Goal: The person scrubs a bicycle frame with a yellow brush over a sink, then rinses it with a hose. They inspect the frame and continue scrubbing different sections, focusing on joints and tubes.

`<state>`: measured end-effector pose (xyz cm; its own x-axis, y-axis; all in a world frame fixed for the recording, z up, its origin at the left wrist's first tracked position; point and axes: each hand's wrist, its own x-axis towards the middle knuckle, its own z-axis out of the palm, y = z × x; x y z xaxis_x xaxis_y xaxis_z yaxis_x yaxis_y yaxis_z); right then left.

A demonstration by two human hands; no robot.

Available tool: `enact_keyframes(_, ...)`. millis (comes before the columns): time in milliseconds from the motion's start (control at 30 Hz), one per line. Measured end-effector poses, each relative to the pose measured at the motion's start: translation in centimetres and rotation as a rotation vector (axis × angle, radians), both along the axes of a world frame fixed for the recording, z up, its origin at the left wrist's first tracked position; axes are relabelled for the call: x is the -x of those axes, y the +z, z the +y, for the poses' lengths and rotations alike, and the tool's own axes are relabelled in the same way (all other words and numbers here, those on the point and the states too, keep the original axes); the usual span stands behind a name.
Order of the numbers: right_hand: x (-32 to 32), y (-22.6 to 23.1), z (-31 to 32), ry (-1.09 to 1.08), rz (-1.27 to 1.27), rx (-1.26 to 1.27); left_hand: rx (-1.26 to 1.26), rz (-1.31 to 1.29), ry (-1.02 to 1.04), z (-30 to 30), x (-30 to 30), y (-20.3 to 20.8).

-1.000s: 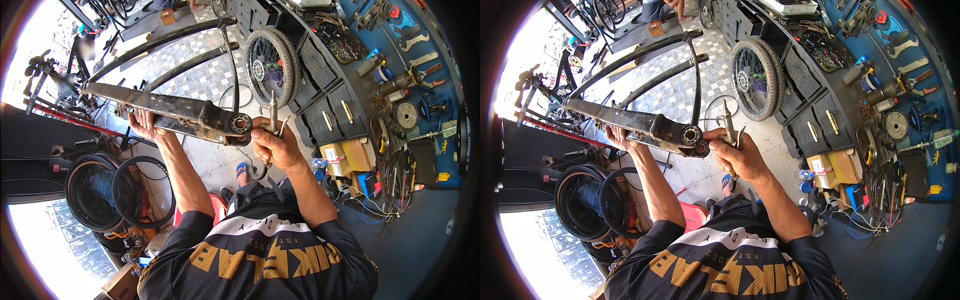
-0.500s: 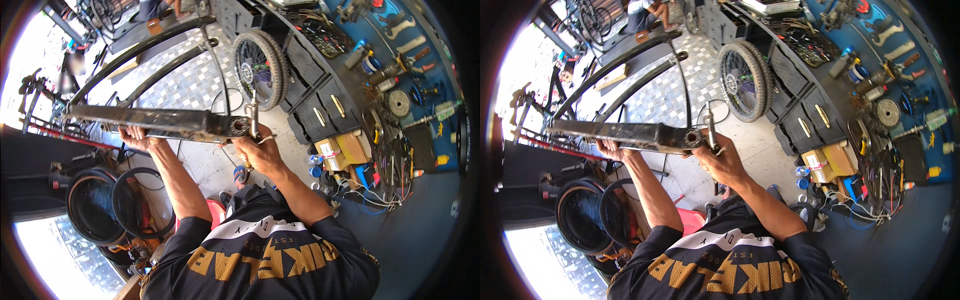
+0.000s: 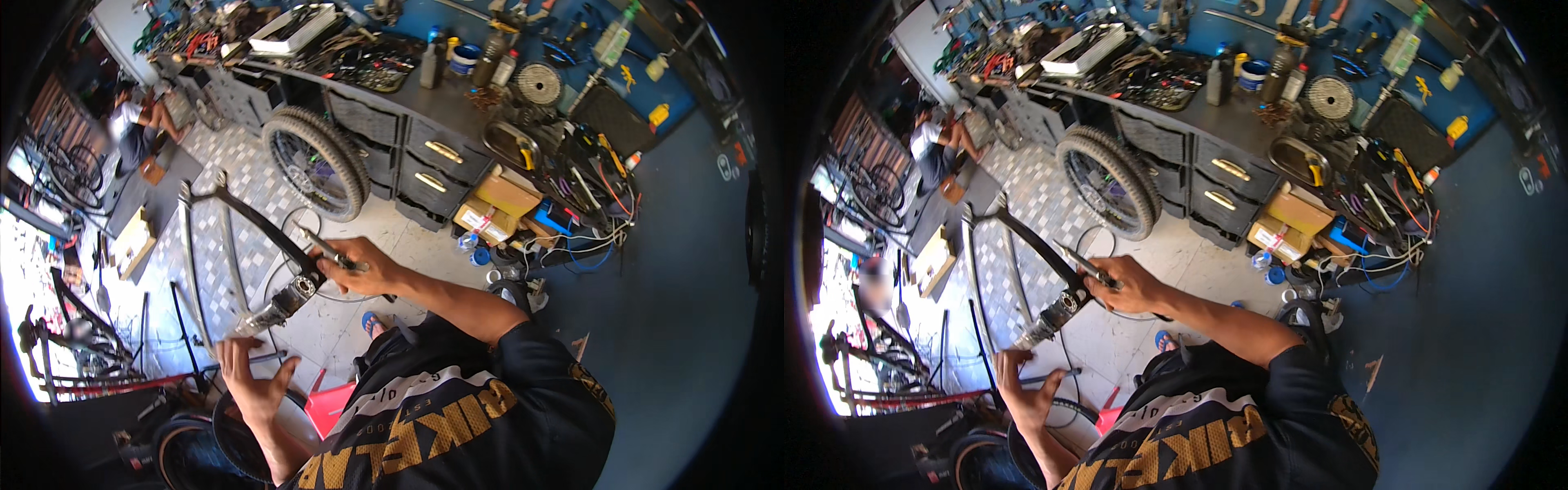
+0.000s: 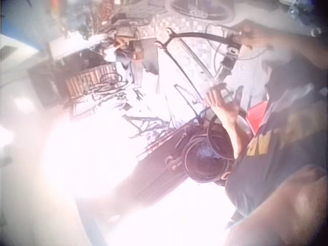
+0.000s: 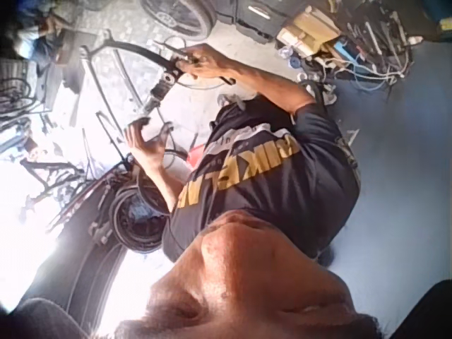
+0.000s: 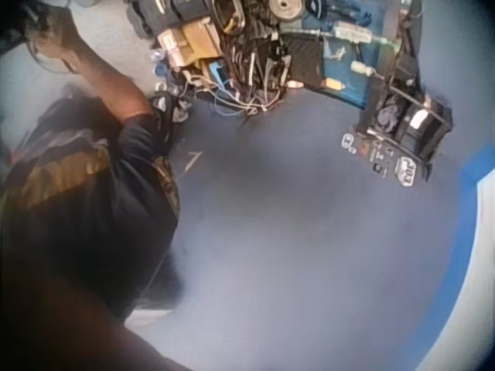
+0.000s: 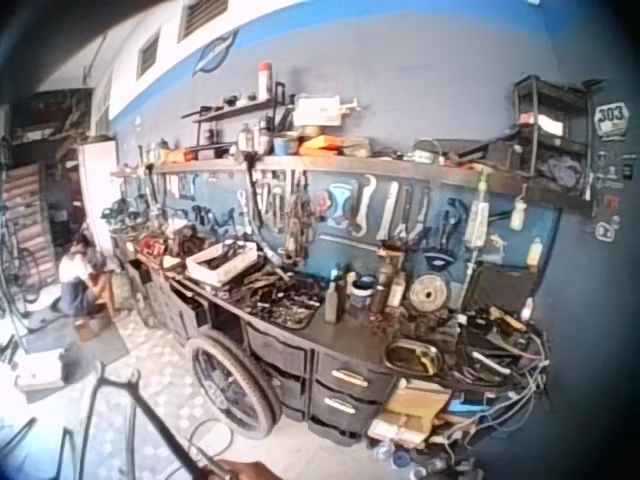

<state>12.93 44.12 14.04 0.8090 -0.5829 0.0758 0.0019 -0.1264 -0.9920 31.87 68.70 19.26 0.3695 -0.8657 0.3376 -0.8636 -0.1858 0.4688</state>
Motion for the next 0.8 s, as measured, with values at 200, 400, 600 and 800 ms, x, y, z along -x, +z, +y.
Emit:
enact_keyframes(200,5.5,-4.7,-0.3,0.054,0.15,-0.206,-0.909,0.792,-0.467,-9.3,-1.6,-7.4)
enact_keyframes(400,14.4,-8.5,-4.9,0.175,0.167,0.168,-1.3,1.707,-0.693,-13.4,7.1,-14.8)
enact_keyframes(600,31.0,-16.8,-11.8,-0.848,0.269,-0.126,-1.008,1.475,-0.432,-21.1,15.8,-14.0)
enact_keyframes(800,45.6,-22.9,-18.7,-1.481,-0.116,-0.382,-0.856,1.279,-0.282,-28.2,23.9,-11.9)
